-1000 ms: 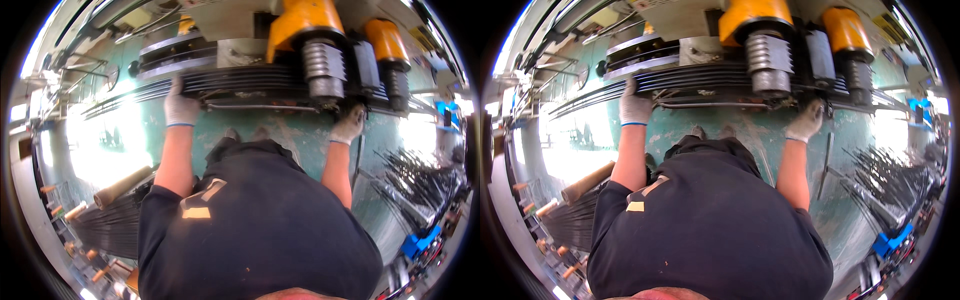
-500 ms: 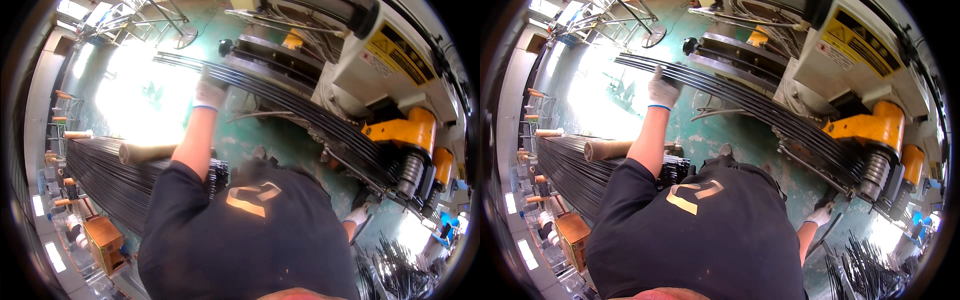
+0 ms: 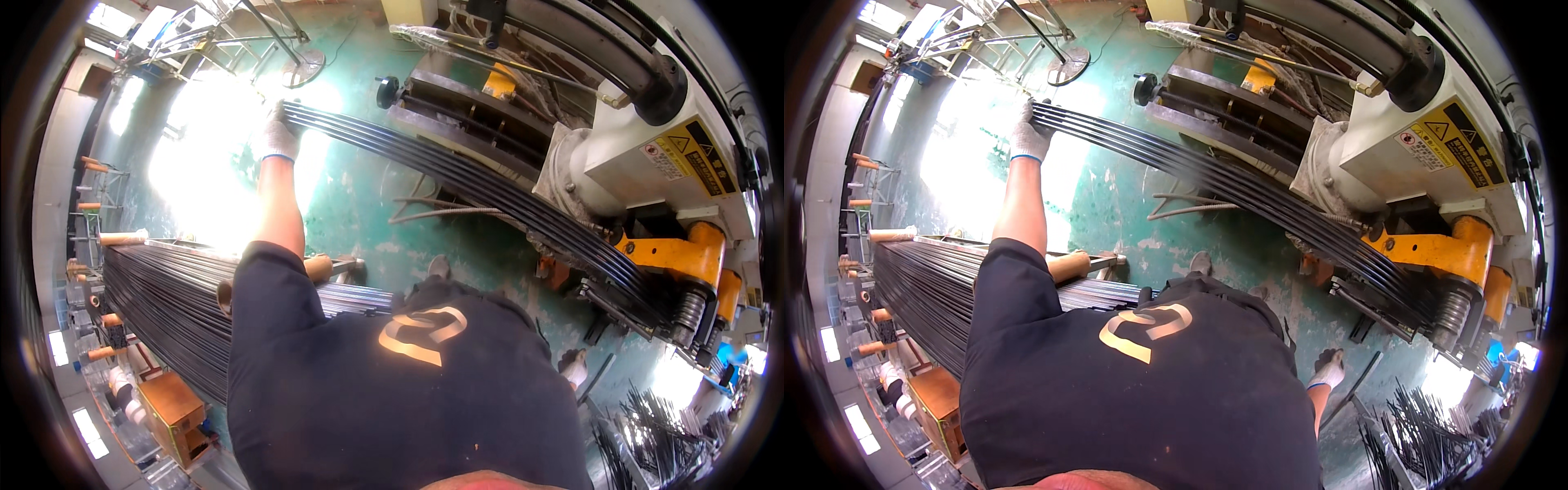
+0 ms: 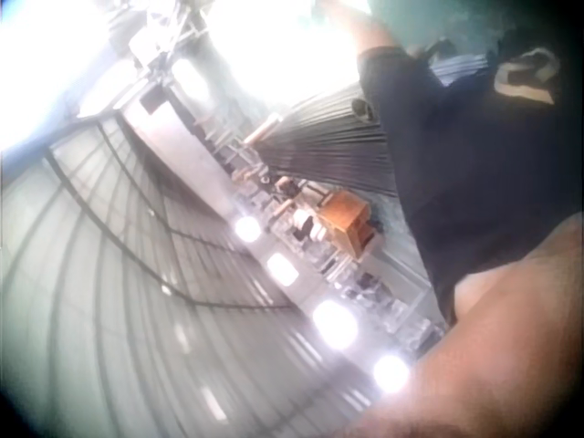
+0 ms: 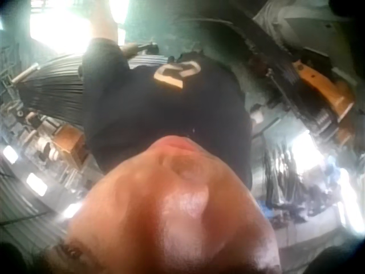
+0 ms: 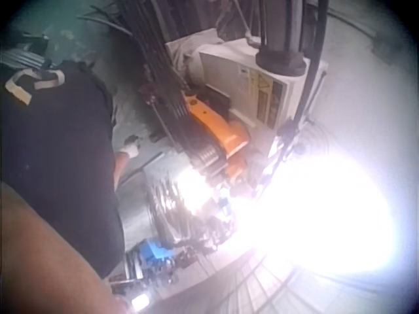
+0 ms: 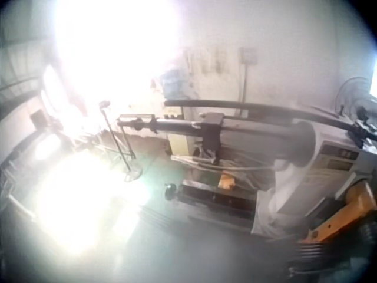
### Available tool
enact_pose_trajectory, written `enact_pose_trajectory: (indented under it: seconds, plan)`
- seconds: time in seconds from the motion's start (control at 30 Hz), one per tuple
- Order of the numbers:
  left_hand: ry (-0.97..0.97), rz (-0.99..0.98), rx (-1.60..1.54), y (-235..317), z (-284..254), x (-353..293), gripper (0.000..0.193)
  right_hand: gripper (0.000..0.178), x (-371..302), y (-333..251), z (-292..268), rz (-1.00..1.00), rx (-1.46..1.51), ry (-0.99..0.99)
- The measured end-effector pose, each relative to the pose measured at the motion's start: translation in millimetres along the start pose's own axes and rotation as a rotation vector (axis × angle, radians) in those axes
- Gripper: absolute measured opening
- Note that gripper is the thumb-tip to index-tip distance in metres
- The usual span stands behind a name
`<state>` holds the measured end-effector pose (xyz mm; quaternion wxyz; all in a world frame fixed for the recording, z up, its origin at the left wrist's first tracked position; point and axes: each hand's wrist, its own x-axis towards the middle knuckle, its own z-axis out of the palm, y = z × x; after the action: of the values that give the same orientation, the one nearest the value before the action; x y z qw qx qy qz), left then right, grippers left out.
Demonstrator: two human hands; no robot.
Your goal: The person repeatedly feeds bundles of long metal rods into a yellow bending machine, operates the machine to bend them, and then removes the finished pieces to place them on a growing pile on the floor. The person wears gloves and a black shirt while performing this repetitive manufacturing task.
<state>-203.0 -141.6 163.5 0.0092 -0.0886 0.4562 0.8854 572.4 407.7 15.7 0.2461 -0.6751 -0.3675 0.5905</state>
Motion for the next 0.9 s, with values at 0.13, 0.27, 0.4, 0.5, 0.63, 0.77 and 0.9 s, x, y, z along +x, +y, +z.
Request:
enact_pose_trajectory:
  seconds: [0.13, 0.27, 0.4, 0.5, 0.63, 0.77, 0.9]
  plan:
    - [0.015, -0.029, 0.199, 12, -1, -8, 0.022, 0.029, 2, 4, 3, 0.011, 0.034, -0.038]
    - [0.019, 0.007, 0.139, 8, 7, -10, 0.021, 0.029, -1, 8, 3, 0.037, 0.1, -0.14]
    - [-0.183, 0.0, 0.129, 0, -7, 8, 0.021, 0.026, -18, 0, 22, -0.022, 0.058, 0.051]
    - [-0.346, 0.127, 0.504, 2, -22, 11, 0.022, 0.023, -6, 7, -13, 0.01, 0.068, -0.121]
    - [-0.432, 0.104, 0.895, 12, -37, 2, 0.043, 0.023, 18, 18, -42, 0.024, -0.013, -0.107]
    - [-0.188, -0.372, 0.155, 25, -4, -29, 0.053, 0.026, -14, 5, 5, 0.012, -0.056, 0.011]
    - [-0.039, -0.142, 0.234, 13, 71, -80, 0.066, 0.03, -11, -12, 9, 0.077, -0.161, -0.03]
